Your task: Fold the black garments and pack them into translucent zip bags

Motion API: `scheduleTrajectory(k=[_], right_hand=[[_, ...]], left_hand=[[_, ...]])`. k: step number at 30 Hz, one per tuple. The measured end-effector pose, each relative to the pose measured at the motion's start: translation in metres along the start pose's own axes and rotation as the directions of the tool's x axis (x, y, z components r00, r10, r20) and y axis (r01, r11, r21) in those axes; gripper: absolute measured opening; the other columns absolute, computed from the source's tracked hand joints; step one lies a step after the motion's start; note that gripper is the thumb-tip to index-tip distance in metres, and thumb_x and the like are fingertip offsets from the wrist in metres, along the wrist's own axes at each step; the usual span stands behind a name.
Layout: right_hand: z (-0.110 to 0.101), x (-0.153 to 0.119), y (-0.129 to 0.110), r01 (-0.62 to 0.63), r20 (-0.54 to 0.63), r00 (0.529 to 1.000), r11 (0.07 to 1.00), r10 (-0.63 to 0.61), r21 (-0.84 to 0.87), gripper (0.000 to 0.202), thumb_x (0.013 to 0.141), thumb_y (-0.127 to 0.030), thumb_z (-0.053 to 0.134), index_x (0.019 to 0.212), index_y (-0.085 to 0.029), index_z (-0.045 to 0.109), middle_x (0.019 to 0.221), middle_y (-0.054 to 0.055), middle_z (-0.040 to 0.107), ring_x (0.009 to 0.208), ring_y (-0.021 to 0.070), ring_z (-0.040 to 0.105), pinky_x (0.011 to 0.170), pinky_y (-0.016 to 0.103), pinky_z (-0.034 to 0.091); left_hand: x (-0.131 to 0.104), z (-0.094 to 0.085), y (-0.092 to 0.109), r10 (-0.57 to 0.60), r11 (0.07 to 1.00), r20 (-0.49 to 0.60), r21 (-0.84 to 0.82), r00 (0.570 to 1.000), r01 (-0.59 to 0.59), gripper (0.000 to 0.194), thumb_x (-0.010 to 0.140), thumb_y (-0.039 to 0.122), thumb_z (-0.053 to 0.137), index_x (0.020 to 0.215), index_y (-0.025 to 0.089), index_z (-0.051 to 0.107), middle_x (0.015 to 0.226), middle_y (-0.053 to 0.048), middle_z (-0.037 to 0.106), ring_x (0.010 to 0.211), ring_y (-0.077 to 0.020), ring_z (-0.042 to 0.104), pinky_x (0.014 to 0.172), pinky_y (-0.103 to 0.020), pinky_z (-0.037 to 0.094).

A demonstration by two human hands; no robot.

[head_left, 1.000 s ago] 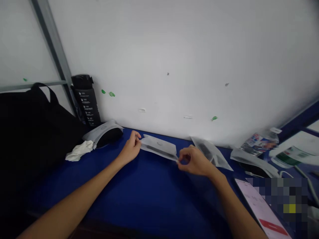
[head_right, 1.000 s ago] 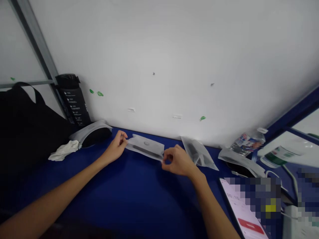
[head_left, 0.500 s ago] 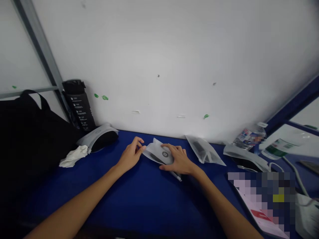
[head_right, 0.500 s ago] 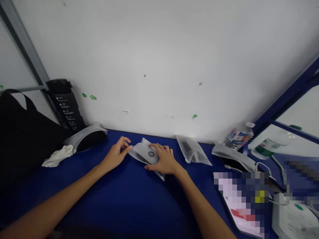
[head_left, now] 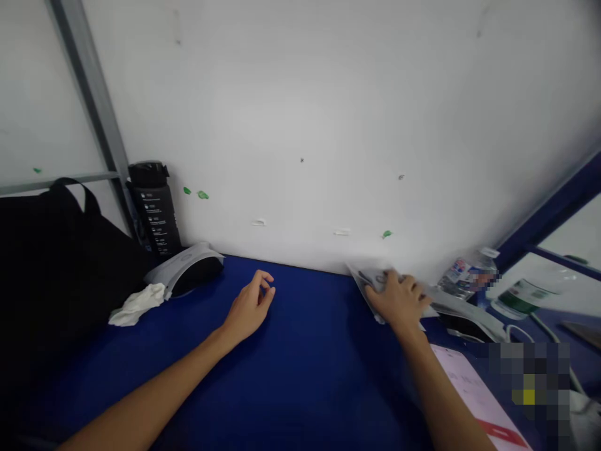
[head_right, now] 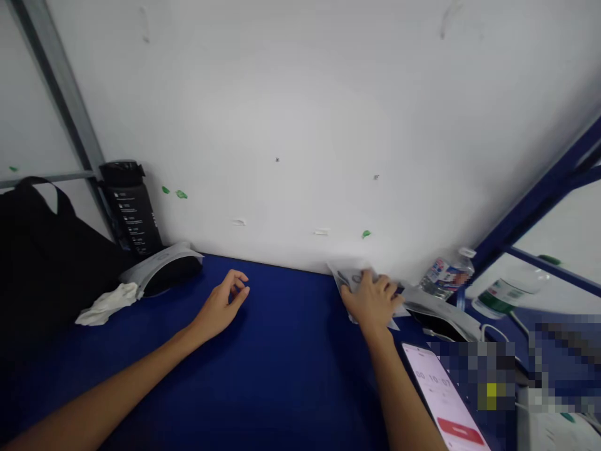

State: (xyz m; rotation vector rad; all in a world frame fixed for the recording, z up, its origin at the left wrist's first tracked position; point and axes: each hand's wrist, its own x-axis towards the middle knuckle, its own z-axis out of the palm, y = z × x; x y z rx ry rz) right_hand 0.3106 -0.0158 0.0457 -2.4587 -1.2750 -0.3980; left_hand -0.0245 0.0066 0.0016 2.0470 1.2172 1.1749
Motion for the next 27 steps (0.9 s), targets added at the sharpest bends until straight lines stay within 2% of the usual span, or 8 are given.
scheduleTrajectory(k=[5,9,13,16,19,21,24,27], right_hand=[[0.017,0.009,0.012,-0.103,0.359,0.930,0.994,0.083,0.037,0.086,0.092,-0.070,0.047,0.163,-0.024,0.030,0.154,0.021,0.042,0.136,0.0488,0.047,0.108,0.063,0.037],[0.021,0.013,0.016,-0.097,0.387,0.919,0.995,0.079,0.028,0.102,0.083,-0.080,0.054,0.164,-0.027,0.024,0.156,0.021,0.040,0.138,0.0490,0.046,0.109,0.063,0.037],[0.024,0.012,0.015,-0.078,0.372,0.925,0.997,0.071,0.004,0.098,0.085,-0.074,0.058,0.163,-0.025,0.025,0.154,0.023,0.042,0.137,0.0495,0.048,0.108,0.063,0.037],[0.028,0.007,0.013,-0.020,0.273,0.962,1.000,0.014,0.019,0.100,0.083,-0.060,0.069,0.163,-0.022,0.023,0.159,0.026,0.036,0.143,0.0514,0.040,0.111,0.071,0.031],[0.031,0.001,0.008,0.273,0.042,0.961,0.962,-0.272,-0.025,0.087,0.073,-0.026,0.077,0.152,-0.026,0.042,0.168,0.019,0.024,0.155,0.0460,0.022,0.117,0.072,0.018],[0.031,-0.004,0.004,0.406,-0.030,0.912,0.911,-0.409,-0.068,0.071,0.068,-0.010,0.072,0.136,-0.027,0.058,0.166,0.014,0.031,0.154,0.0409,0.024,0.120,0.066,0.017],[0.029,-0.008,-0.002,0.394,-0.071,0.914,0.917,-0.398,-0.064,0.052,0.070,-0.004,0.066,0.119,-0.023,0.068,0.154,0.015,0.047,0.145,0.0386,0.038,0.117,0.059,0.027],[0.026,-0.009,-0.005,0.444,-0.115,0.888,0.895,-0.445,-0.041,0.048,0.070,0.001,0.060,0.110,-0.023,0.071,0.154,0.012,0.047,0.142,0.0345,0.041,0.112,0.052,0.033]], left_hand=[[-0.004,0.005,0.001,0.007,1.000,0.044,0.010,0.999,-0.007,0.018,0.102,0.034,0.050,0.118,0.026,0.051,0.093,0.002,0.061,0.075,-0.0150,0.058,0.074,-0.029,0.046],[-0.004,0.004,0.000,0.005,1.000,0.058,0.006,0.998,-0.006,0.018,0.101,0.033,0.050,0.117,0.026,0.052,0.091,0.002,0.061,0.073,-0.0147,0.058,0.075,-0.030,0.047],[-0.004,0.004,0.000,0.006,1.000,0.063,0.017,0.998,-0.007,0.017,0.100,0.032,0.049,0.115,0.026,0.052,0.090,0.002,0.060,0.072,-0.0146,0.057,0.077,-0.031,0.047],[-0.005,0.005,-0.002,0.000,1.000,0.059,0.017,0.998,-0.001,0.016,0.100,0.032,0.049,0.115,0.026,0.053,0.090,0.002,0.060,0.073,-0.0150,0.058,0.077,-0.031,0.047],[-0.005,0.006,-0.005,-0.007,1.000,0.041,0.014,0.999,0.006,0.017,0.101,0.034,0.048,0.114,0.026,0.053,0.089,0.002,0.060,0.074,-0.0157,0.059,0.077,-0.031,0.047],[-0.005,0.007,-0.005,-0.005,1.000,0.040,0.010,0.999,0.004,0.017,0.101,0.035,0.048,0.114,0.026,0.053,0.089,0.002,0.060,0.074,-0.0159,0.059,0.077,-0.031,0.048],[-0.005,0.007,-0.003,-0.006,1.000,0.055,-0.004,0.998,0.006,0.016,0.101,0.034,0.048,0.114,0.026,0.053,0.091,0.002,0.060,0.074,-0.0155,0.059,0.077,-0.031,0.048],[-0.006,0.006,0.003,-0.002,1.000,0.062,-0.023,0.998,0.004,0.016,0.100,0.033,0.048,0.113,0.026,0.054,0.090,0.002,0.060,0.074,-0.0155,0.059,0.076,-0.031,0.047]])
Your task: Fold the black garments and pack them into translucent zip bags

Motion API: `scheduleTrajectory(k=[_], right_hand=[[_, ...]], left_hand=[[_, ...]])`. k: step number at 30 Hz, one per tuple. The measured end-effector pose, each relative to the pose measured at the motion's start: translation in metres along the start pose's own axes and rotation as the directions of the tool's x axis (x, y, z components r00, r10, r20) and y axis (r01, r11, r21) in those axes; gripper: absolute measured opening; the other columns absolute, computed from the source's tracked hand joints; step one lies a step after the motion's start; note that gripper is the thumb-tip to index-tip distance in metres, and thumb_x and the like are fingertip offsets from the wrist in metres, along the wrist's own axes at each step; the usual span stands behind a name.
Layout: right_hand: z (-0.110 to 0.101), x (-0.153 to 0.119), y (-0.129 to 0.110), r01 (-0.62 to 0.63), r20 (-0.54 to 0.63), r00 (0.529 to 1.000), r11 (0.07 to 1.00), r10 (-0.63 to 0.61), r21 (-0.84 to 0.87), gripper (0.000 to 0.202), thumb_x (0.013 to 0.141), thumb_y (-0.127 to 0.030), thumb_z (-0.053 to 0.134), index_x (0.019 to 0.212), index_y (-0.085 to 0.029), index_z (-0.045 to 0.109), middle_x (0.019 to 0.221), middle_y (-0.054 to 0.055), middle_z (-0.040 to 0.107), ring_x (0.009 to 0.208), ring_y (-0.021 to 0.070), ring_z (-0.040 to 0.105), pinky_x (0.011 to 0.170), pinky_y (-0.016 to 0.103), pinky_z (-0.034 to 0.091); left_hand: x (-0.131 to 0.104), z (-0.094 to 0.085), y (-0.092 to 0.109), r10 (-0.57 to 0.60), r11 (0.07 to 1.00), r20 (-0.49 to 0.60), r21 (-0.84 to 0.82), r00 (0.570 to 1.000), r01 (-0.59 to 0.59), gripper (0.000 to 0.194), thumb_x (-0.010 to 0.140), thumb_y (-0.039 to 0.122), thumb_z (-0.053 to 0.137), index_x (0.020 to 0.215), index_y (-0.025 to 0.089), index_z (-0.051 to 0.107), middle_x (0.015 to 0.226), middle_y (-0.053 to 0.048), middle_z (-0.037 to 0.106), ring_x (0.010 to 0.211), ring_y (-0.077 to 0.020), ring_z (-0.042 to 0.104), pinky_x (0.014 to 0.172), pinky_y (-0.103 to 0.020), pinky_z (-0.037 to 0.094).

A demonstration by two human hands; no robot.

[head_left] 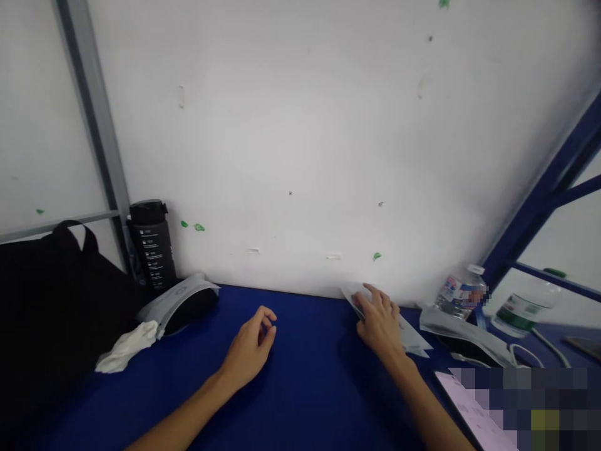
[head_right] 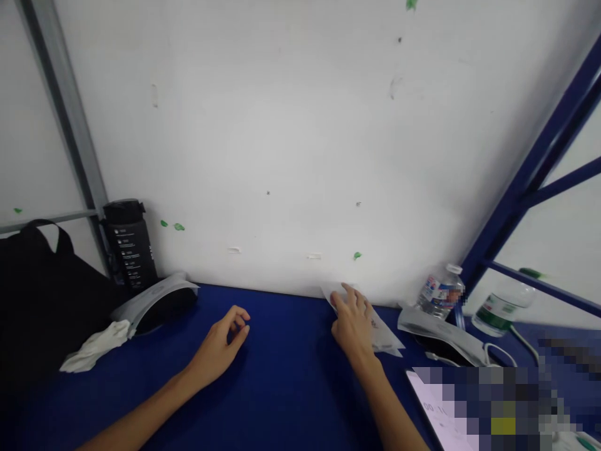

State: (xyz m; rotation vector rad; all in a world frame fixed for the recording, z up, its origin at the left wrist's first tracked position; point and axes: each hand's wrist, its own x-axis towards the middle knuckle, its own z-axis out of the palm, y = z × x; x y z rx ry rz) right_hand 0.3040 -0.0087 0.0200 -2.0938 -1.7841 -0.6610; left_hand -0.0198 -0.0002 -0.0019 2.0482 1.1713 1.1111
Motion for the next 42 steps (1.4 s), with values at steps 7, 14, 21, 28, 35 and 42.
scheduleTrajectory(k=[7,14,21,28,35,42], right_hand=[[0.006,-0.003,-0.001,-0.082,0.080,0.993,0.995,0.086,-0.052,0.037,0.075,-0.005,0.064,0.104,-0.022,0.079,0.155,0.013,0.050,0.139,0.0383,0.044,0.108,0.052,0.035],[0.008,0.005,0.009,-0.083,-0.040,0.996,0.996,0.082,-0.042,0.010,0.077,-0.016,0.064,0.071,-0.019,0.072,0.144,0.014,0.061,0.132,0.0360,0.048,0.108,0.048,0.033],[-0.024,0.003,-0.001,0.130,-0.189,0.974,0.991,-0.123,0.024,0.017,0.082,-0.013,0.060,0.068,-0.021,0.066,0.133,0.010,0.068,0.123,0.0330,0.054,0.104,0.050,0.031],[-0.044,-0.003,-0.020,-0.081,-0.006,0.997,0.989,0.080,-0.127,0.022,0.088,-0.005,0.050,0.086,-0.017,0.068,0.075,0.012,0.072,0.080,0.0300,0.069,0.096,0.049,0.032],[-0.031,-0.002,-0.006,-0.065,-0.033,0.997,0.997,0.064,-0.048,0.029,0.089,0.000,0.041,0.104,-0.013,0.062,0.096,0.015,0.074,0.104,0.0334,0.069,0.115,0.064,0.017],[-0.030,-0.014,-0.052,0.342,-0.092,0.936,0.812,-0.340,0.473,0.021,0.100,-0.011,0.044,0.095,-0.021,0.061,0.091,0.006,0.075,0.090,0.0241,0.072,0.103,0.042,0.047]], left_hand=[[-0.003,-0.002,0.009,0.000,1.000,0.031,-0.003,1.000,0.000,0.015,0.099,0.032,0.050,0.112,0.026,0.055,0.089,0.002,0.060,0.073,-0.0152,0.058,0.076,-0.030,0.047],[-0.003,-0.001,0.010,0.002,1.000,0.046,-0.001,0.999,-0.002,0.014,0.099,0.030,0.049,0.110,0.026,0.056,0.090,0.001,0.062,0.073,-0.0155,0.059,0.077,-0.031,0.048],[-0.004,-0.002,0.011,-0.014,0.999,0.029,0.032,0.999,0.013,0.014,0.099,0.031,0.048,0.109,0.026,0.057,0.090,0.001,0.063,0.074,-0.0162,0.061,0.077,-0.030,0.048],[-0.003,-0.002,0.007,-0.033,0.998,0.028,0.053,0.999,0.032,0.014,0.099,0.030,0.049,0.110,0.026,0.056,0.089,0.001,0.063,0.074,-0.0162,0.061,0.079,-0.032,0.048],[-0.002,-0.002,0.006,-0.037,0.998,0.065,0.057,0.997,0.033,0.013,0.098,0.029,0.049,0.109,0.026,0.057,0.090,0.001,0.063,0.076,-0.0162,0.060,0.079,-0.032,0.048],[-0.003,-0.002,0.008,0.011,0.997,-0.037,0.081,0.999,-0.008,0.029,0.090,0.024,0.061,0.118,0.026,0.056,0.106,-0.002,0.063,0.084,-0.0173,0.059,0.083,-0.034,0.051]])
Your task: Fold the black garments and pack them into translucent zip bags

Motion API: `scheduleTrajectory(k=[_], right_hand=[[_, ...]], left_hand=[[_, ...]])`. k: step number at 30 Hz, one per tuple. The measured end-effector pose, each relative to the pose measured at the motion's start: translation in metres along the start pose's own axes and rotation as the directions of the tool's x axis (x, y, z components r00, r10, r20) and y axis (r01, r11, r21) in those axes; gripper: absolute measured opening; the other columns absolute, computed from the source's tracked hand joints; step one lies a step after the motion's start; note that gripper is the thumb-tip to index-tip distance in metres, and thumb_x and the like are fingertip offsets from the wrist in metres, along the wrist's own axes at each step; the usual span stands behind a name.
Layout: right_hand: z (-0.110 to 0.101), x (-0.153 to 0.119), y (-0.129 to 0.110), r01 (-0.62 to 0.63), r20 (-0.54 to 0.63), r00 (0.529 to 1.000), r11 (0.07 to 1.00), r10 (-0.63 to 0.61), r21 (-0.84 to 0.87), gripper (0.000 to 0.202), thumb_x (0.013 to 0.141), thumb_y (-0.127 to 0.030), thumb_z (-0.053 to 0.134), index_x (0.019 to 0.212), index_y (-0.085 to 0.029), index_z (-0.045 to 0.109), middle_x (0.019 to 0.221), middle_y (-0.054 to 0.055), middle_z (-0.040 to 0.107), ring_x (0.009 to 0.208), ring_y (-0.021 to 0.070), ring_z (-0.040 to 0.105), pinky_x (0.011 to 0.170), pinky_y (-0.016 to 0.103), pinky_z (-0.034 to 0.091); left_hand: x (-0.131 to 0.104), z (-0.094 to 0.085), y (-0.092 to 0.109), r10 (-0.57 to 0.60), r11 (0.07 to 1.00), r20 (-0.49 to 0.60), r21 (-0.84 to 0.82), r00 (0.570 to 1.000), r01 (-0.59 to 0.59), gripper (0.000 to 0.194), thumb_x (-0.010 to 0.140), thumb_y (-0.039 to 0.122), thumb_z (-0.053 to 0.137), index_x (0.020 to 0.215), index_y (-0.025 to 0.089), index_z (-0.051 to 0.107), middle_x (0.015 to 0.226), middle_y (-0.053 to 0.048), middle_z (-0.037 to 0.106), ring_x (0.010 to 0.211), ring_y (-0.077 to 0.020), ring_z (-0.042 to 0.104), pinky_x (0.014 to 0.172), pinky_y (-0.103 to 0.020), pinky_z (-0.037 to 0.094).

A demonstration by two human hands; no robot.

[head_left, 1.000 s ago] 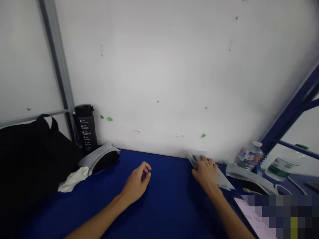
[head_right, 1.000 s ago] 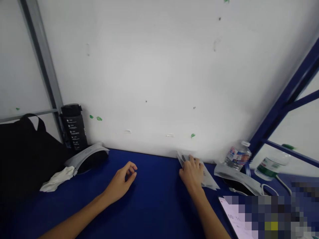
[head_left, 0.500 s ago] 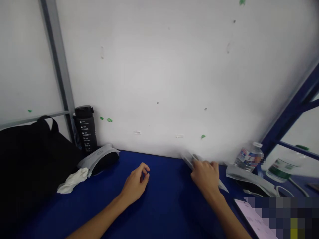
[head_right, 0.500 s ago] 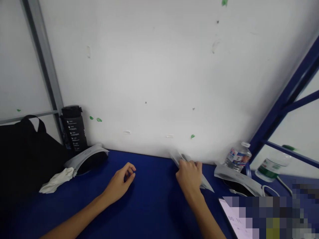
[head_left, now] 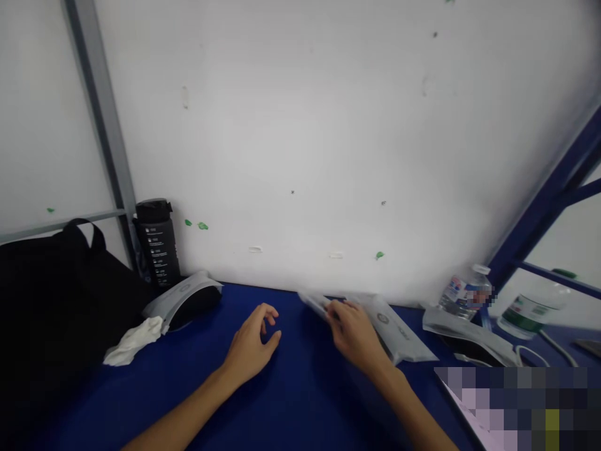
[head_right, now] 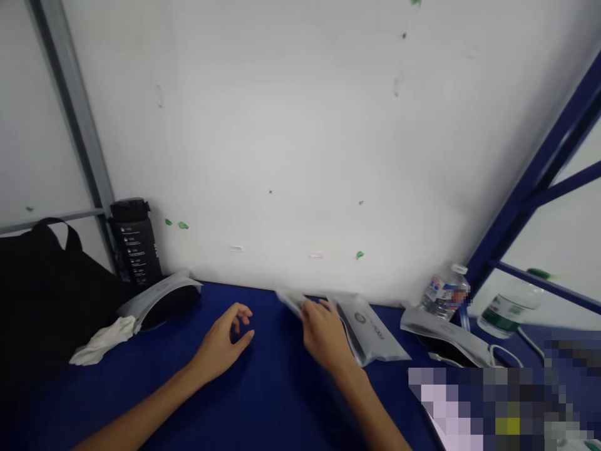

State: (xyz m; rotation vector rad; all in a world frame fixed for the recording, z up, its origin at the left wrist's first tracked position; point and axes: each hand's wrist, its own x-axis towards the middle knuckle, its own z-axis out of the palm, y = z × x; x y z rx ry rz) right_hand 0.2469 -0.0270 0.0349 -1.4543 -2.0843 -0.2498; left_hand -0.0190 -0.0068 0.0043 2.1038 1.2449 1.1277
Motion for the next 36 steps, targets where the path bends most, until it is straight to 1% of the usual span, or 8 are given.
scheduleTrajectory(k=[3,7,10,14,18,24,29,36], right_hand=[[0.016,-0.002,-0.021,0.218,-0.040,0.976,0.934,-0.215,0.283,0.016,0.103,-0.016,0.049,0.107,-0.023,0.064,0.114,0.006,0.076,0.111,0.0234,0.070,0.107,0.042,0.049],[0.028,-0.006,-0.033,0.301,-0.076,0.951,0.845,-0.299,0.442,0.013,0.101,-0.019,0.059,0.108,-0.026,0.068,0.122,0.007,0.076,0.122,0.0238,0.067,0.106,0.042,0.053],[0.025,-0.006,-0.031,0.272,-0.072,0.961,0.869,-0.267,0.413,0.010,0.096,-0.018,0.065,0.103,-0.025,0.068,0.123,0.008,0.075,0.121,0.0266,0.067,0.105,0.047,0.052],[0.014,-0.005,-0.023,0.213,-0.067,0.977,0.922,-0.203,0.324,0.010,0.088,-0.019,0.071,0.095,-0.023,0.066,0.126,0.009,0.071,0.114,0.0280,0.067,0.098,0.046,0.050],[0.008,-0.004,-0.017,0.183,-0.062,0.983,0.945,-0.172,0.273,0.009,0.085,-0.014,0.067,0.083,-0.022,0.065,0.112,0.007,0.070,0.101,0.0245,0.066,0.090,0.039,0.051],[0.011,-0.004,-0.006,0.077,-0.062,0.996,0.959,-0.063,0.273,0.013,0.087,-0.016,0.059,0.086,-0.023,0.071,0.091,0.004,0.068,0.085,0.0214,0.065,0.081,0.034,0.053],[0.017,-0.006,-0.007,0.088,-0.098,0.994,0.920,-0.054,0.382,0.013,0.092,-0.023,0.060,0.099,-0.022,0.072,0.085,0.004,0.070,0.076,0.0207,0.067,0.073,0.033,0.056],[0.025,-0.011,-0.039,0.112,-0.059,0.994,0.777,-0.097,0.620,0.008,0.098,-0.028,0.064,0.105,-0.025,0.066,0.091,0.003,0.075,0.082,0.0204,0.074,0.080,0.031,0.059]], left_hand=[[0.001,-0.002,0.000,0.089,0.996,-0.116,0.034,0.989,-0.085,0.044,0.083,0.021,0.070,0.125,0.028,0.059,0.126,-0.007,0.058,0.107,-0.0238,0.057,0.093,-0.039,0.050],[0.005,-0.005,-0.001,0.123,0.981,-0.102,0.163,0.987,-0.106,0.009,0.086,0.020,0.072,0.092,0.027,0.074,0.110,-0.006,0.065,0.108,-0.0282,0.056,0.098,-0.045,0.044],[0.006,-0.006,0.000,0.081,0.976,-0.064,0.206,0.995,-0.066,0.011,0.089,0.019,0.072,0.081,0.026,0.072,0.093,-0.003,0.068,0.100,-0.0270,0.058,0.090,-0.042,0.041],[0.005,-0.010,0.004,0.048,0.975,-0.099,0.221,0.994,-0.025,0.015,0.088,0.012,0.068,0.080,0.025,0.068,0.088,0.000,0.068,0.094,-0.0242,0.059,0.086,-0.039,0.037],[0.005,-0.014,0.007,0.030,0.971,-0.130,0.240,0.991,0.002,0.015,0.088,0.011,0.065,0.080,0.024,0.066,0.087,-0.001,0.067,0.093,-0.0238,0.058,0.086,-0.039,0.037],[0.004,-0.013,0.005,0.012,0.963,-0.144,0.269,0.990,0.027,0.015,0.088,0.010,0.062,0.084,0.024,0.066,0.089,-0.002,0.066,0.095,-0.0250,0.058,0.086,-0.040,0.037],[0.002,-0.011,0.008,0.082,0.969,-0.097,0.239,0.992,-0.057,0.011,0.090,0.017,0.070,0.090,0.027,0.072,0.095,-0.002,0.068,0.102,-0.0272,0.058,0.089,-0.041,0.037],[0.000,-0.003,0.009,0.238,0.960,0.034,0.144,0.971,-0.240,0.007,0.091,0.031,0.079,0.098,0.032,0.080,0.097,-0.003,0.070,0.102,-0.0265,0.060,0.095,-0.045,0.041]])
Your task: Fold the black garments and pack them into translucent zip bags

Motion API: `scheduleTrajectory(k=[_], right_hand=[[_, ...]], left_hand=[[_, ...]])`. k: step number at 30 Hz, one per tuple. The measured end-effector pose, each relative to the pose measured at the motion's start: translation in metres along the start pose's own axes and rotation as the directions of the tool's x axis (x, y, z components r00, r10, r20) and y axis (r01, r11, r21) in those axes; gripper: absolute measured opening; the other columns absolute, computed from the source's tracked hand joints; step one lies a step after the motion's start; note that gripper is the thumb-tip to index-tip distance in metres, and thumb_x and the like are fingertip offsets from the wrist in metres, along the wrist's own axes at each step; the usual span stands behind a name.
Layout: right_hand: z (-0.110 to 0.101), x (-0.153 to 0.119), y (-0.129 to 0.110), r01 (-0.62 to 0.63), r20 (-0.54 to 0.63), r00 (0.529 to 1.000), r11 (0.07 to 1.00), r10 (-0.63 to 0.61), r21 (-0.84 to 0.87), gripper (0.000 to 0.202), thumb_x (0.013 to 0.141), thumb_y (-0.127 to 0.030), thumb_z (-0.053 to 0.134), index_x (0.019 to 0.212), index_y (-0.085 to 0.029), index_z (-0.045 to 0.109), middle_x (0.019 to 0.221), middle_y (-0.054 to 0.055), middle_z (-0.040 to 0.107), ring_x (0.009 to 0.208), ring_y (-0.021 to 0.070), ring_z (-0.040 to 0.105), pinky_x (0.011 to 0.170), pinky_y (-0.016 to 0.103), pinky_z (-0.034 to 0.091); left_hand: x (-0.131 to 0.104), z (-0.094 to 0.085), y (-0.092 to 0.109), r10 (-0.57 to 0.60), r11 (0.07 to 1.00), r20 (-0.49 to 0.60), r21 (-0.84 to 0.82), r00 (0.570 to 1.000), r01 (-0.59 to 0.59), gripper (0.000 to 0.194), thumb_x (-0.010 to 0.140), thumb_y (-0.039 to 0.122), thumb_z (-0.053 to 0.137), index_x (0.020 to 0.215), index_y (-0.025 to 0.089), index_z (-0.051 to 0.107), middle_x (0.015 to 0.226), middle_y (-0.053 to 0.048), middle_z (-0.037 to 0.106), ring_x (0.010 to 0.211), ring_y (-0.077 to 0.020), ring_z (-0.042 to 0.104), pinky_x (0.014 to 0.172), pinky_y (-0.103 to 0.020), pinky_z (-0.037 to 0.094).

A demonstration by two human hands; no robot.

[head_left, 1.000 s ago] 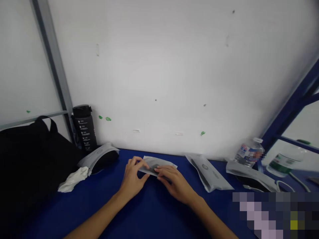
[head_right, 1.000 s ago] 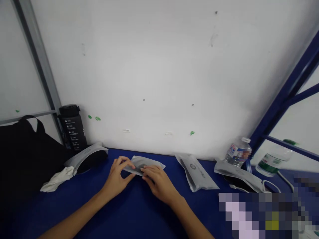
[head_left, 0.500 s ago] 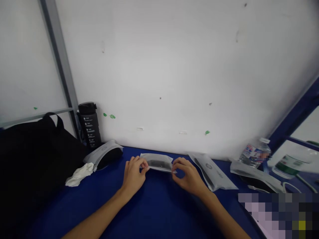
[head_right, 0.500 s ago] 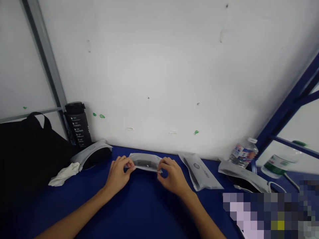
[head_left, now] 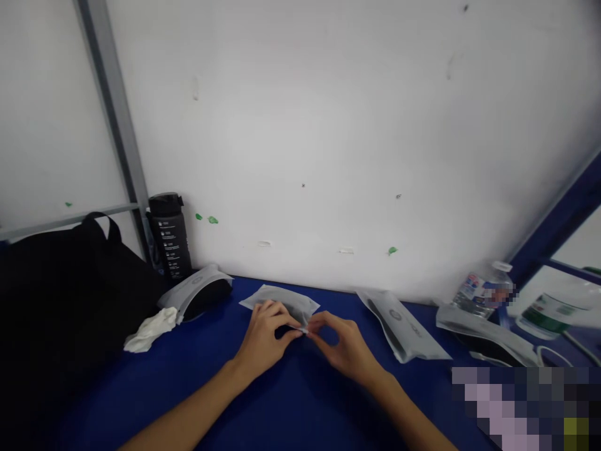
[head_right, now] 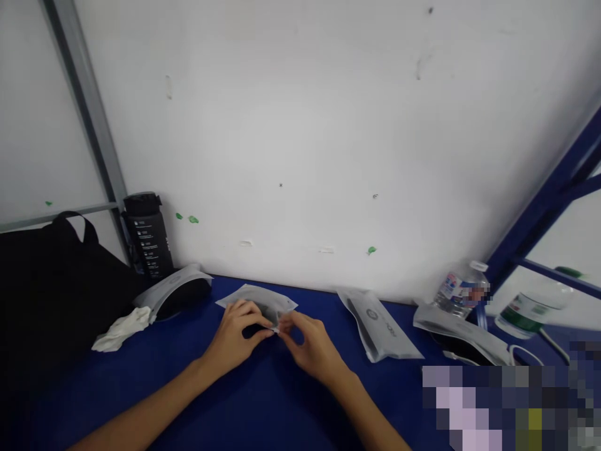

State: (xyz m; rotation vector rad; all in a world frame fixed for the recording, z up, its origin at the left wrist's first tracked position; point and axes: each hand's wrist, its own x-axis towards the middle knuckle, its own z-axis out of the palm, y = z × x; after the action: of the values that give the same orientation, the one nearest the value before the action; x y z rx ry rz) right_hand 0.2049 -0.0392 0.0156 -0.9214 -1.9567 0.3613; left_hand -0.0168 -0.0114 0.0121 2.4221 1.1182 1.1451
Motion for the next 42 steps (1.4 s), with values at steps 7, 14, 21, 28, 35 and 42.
scheduleTrajectory(k=[7,14,21,28,35,42], right_hand=[[0.006,0.000,-0.005,-0.008,0.003,1.000,0.999,0.008,0.045,0.007,0.095,-0.022,0.066,0.101,-0.025,0.063,0.095,0.001,0.074,0.087,0.0181,0.074,0.082,0.028,0.058],[0.005,0.000,-0.008,-0.002,0.013,1.000,1.000,0.001,0.019,0.007,0.095,-0.020,0.064,0.099,-0.025,0.060,0.094,0.001,0.073,0.086,0.0179,0.074,0.080,0.028,0.056],[0.001,0.002,-0.006,-0.067,-0.010,0.998,0.996,0.066,-0.060,0.012,0.095,-0.023,0.060,0.091,-0.026,0.049,0.085,0.000,0.068,0.081,0.0209,0.070,0.075,0.031,0.053],[-0.034,0.003,0.027,-0.146,-0.192,0.976,0.961,0.101,-0.235,0.011,0.091,-0.027,0.059,0.091,-0.025,0.048,0.083,0.003,0.067,0.076,0.0219,0.061,0.074,0.035,0.048],[-0.059,0.002,0.057,-0.217,-0.304,0.945,0.924,0.119,-0.314,0.013,0.088,-0.034,0.058,0.091,-0.025,0.050,0.077,0.000,0.063,0.066,0.0192,0.051,0.067,0.033,0.044],[-0.054,-0.001,0.056,-0.172,-0.258,0.963,0.918,0.080,-0.356,0.013,0.087,-0.028,0.056,0.099,-0.023,0.055,0.081,0.001,0.061,0.072,0.0207,0.056,0.070,0.034,0.047]], left_hand=[[0.000,0.000,-0.001,0.117,0.993,-0.007,-0.021,0.993,-0.117,0.008,0.094,0.028,0.075,0.097,0.033,0.081,0.090,-0.002,0.069,0.092,-0.0217,0.061,0.088,-0.041,0.042],[0.000,-0.002,-0.001,0.191,0.981,-0.020,-0.011,0.981,-0.191,0.009,0.096,0.021,0.072,0.095,0.028,0.078,0.091,-0.002,0.070,0.091,-0.0203,0.061,0.087,-0.040,0.039],[0.002,-0.002,0.006,0.196,0.978,-0.024,0.083,0.980,-0.193,0.010,0.097,0.014,0.064,0.094,0.022,0.069,0.096,-0.002,0.069,0.095,-0.0212,0.059,0.087,-0.039,0.036],[0.013,-0.017,-0.016,0.072,0.987,-0.112,0.150,0.991,-0.055,0.010,0.098,0.017,0.064,0.091,0.024,0.069,0.100,-0.001,0.069,0.097,-0.0213,0.059,0.087,-0.039,0.036],[0.016,-0.027,-0.027,0.018,0.984,-0.166,0.178,0.986,0.012,0.009,0.098,0.024,0.065,0.091,0.025,0.070,0.101,-0.001,0.069,0.097,-0.0225,0.059,0.087,-0.039,0.037],[0.013,-0.023,-0.029,-0.072,0.988,-0.110,0.126,0.991,0.086,0.006,0.096,0.023,0.065,0.091,0.023,0.068,0.105,-0.003,0.067,0.101,-0.0240,0.059,0.090,-0.039,0.039]])
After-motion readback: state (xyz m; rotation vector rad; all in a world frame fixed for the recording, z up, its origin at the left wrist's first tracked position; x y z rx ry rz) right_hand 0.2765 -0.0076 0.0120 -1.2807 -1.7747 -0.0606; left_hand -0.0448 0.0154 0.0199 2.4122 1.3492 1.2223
